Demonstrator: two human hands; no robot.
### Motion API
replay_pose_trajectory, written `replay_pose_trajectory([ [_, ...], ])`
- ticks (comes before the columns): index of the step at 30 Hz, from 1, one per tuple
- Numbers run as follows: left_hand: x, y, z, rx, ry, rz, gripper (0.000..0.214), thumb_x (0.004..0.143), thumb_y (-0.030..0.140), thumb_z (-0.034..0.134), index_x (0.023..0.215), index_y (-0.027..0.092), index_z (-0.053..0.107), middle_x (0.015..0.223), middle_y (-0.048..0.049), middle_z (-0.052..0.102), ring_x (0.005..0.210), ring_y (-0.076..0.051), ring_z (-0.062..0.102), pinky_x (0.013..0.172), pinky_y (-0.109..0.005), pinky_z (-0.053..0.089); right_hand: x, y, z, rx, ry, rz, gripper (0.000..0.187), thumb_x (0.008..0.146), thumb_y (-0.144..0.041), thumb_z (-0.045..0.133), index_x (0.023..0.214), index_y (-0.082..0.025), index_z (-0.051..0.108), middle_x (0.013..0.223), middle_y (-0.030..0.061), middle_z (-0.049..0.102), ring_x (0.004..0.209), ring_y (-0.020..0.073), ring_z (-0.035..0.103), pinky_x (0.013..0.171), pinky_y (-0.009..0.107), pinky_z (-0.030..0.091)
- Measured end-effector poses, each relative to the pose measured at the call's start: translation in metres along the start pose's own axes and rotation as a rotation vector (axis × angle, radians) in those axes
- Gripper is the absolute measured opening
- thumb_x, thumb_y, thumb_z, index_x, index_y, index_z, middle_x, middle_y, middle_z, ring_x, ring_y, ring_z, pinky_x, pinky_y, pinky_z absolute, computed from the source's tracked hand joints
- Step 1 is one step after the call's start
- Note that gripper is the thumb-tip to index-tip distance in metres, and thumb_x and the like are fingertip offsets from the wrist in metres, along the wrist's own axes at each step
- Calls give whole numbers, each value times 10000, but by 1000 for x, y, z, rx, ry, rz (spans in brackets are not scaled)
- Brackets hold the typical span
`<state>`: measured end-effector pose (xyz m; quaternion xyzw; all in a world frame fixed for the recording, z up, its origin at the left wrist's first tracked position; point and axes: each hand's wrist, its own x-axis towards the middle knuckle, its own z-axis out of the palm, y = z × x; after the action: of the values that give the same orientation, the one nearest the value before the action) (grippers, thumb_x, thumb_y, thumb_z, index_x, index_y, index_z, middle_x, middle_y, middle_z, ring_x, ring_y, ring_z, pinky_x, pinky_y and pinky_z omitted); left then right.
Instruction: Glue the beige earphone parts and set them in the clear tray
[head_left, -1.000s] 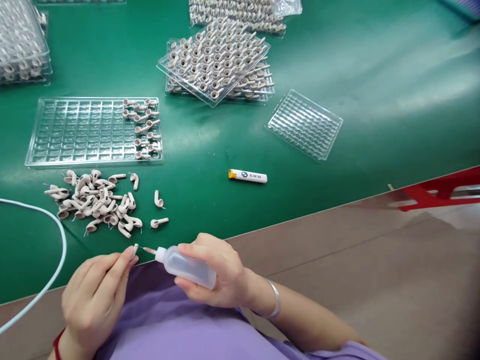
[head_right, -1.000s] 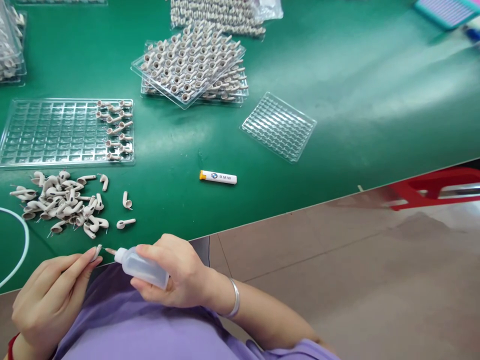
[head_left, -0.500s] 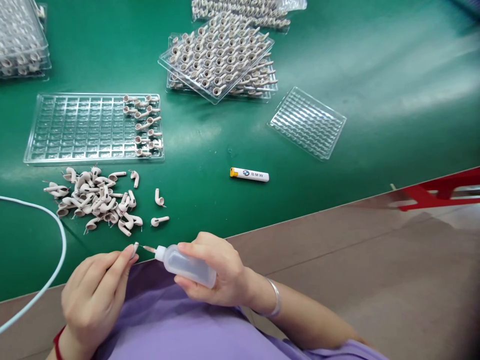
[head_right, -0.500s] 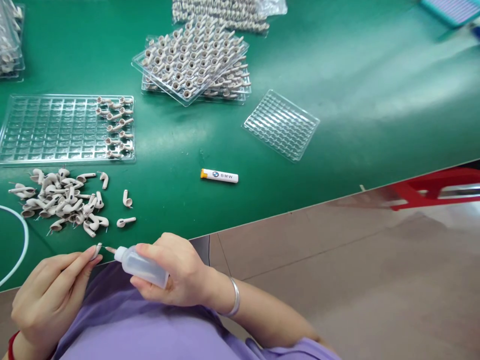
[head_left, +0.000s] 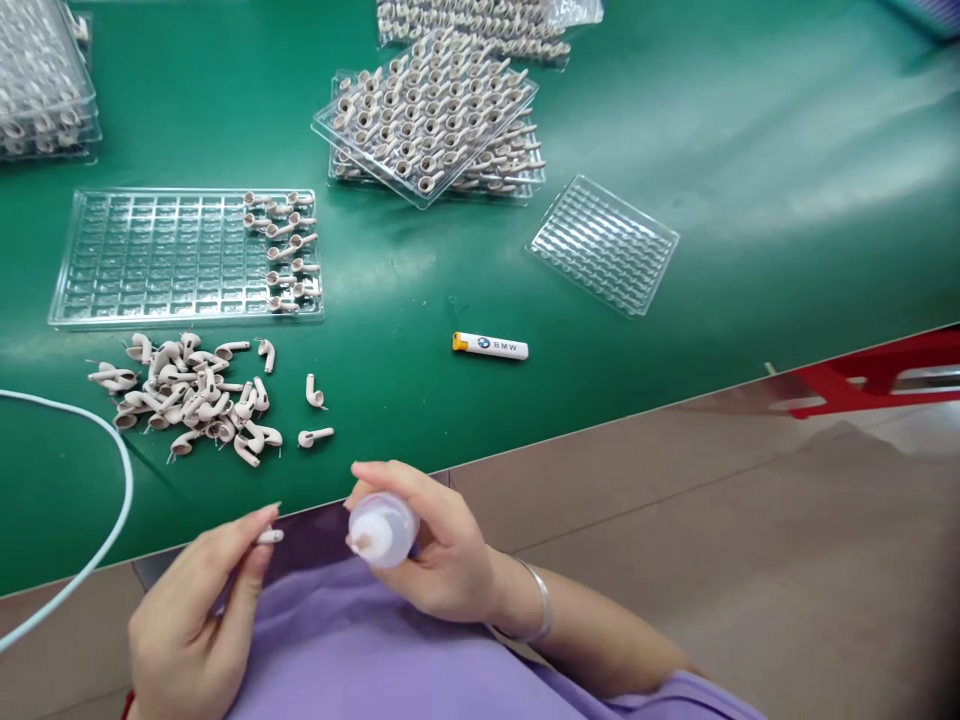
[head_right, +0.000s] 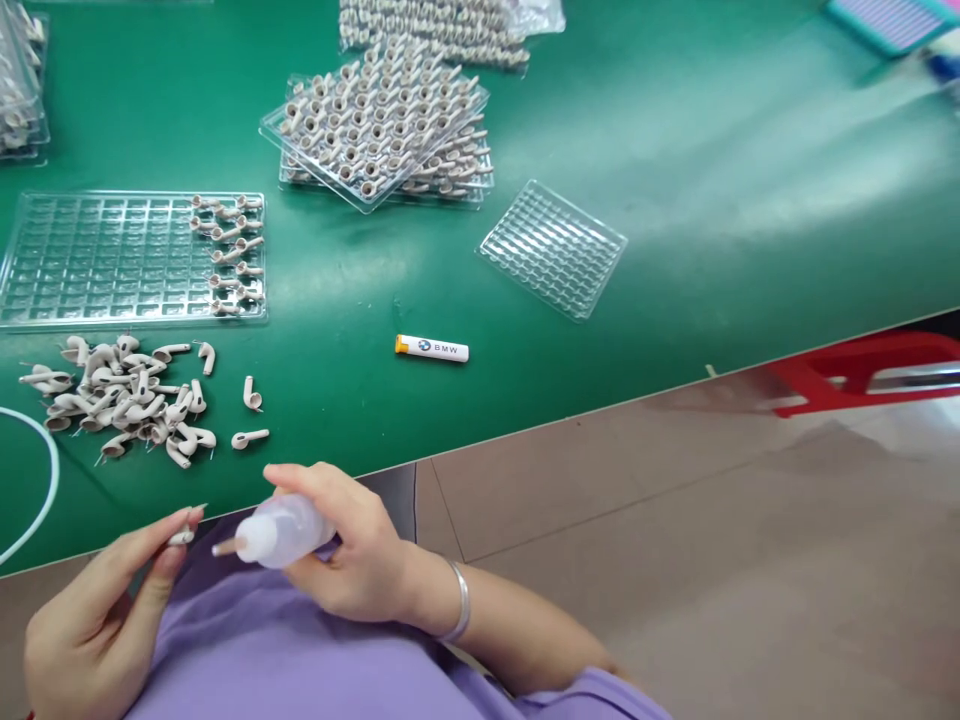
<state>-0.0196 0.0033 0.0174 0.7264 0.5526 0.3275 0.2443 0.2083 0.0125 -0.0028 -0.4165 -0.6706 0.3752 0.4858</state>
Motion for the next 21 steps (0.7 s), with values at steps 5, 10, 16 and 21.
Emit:
replay_pose_trajectory([
  [5, -6, 9, 10, -530, -243, -702, 238, 757, 427, 740, 885, 230, 779, 797, -52, 781, 649, -184, 720, 563, -211, 558, -4, 4, 26, -146, 35, -199, 359, 844, -103, 605, 1190, -159, 528, 881, 73, 674, 789, 181, 603, 706, 324, 501],
  [10, -4, 6, 31, -897, -199, -1088, 364, 575, 472, 857, 774, 176, 784, 640, -56, 739, 515, -134, 639, 477, -182, 501, -6, 10, 35, -327, 74, -239, 111, 885, -166, 600, 994, -165, 582, 814, 48, 673, 765, 180, 579, 725, 357, 444],
  [16, -4, 7, 44, -999, -57, -1208, 392, 474, 433, 908, 727, 161, 780, 567, -41, 705, 468, -97, 579, 451, -158, 452, -7, 12, 33, -402, 70, -222, 71, 879, -162, 595, 949, -169, 601, 810, 34, 664, 782, 173, 551, 801, 361, 437],
  [21, -3, 6, 42, -984, -127, -1183, 346, 530, 419, 889, 733, 160, 783, 635, -62, 737, 524, -129, 619, 504, -197, 488, -8, 12, 32, -402, 53, -198, 62, 894, -177, 564, 947, -183, 596, 809, 28, 665, 786, 172, 552, 862, 378, 436],
])
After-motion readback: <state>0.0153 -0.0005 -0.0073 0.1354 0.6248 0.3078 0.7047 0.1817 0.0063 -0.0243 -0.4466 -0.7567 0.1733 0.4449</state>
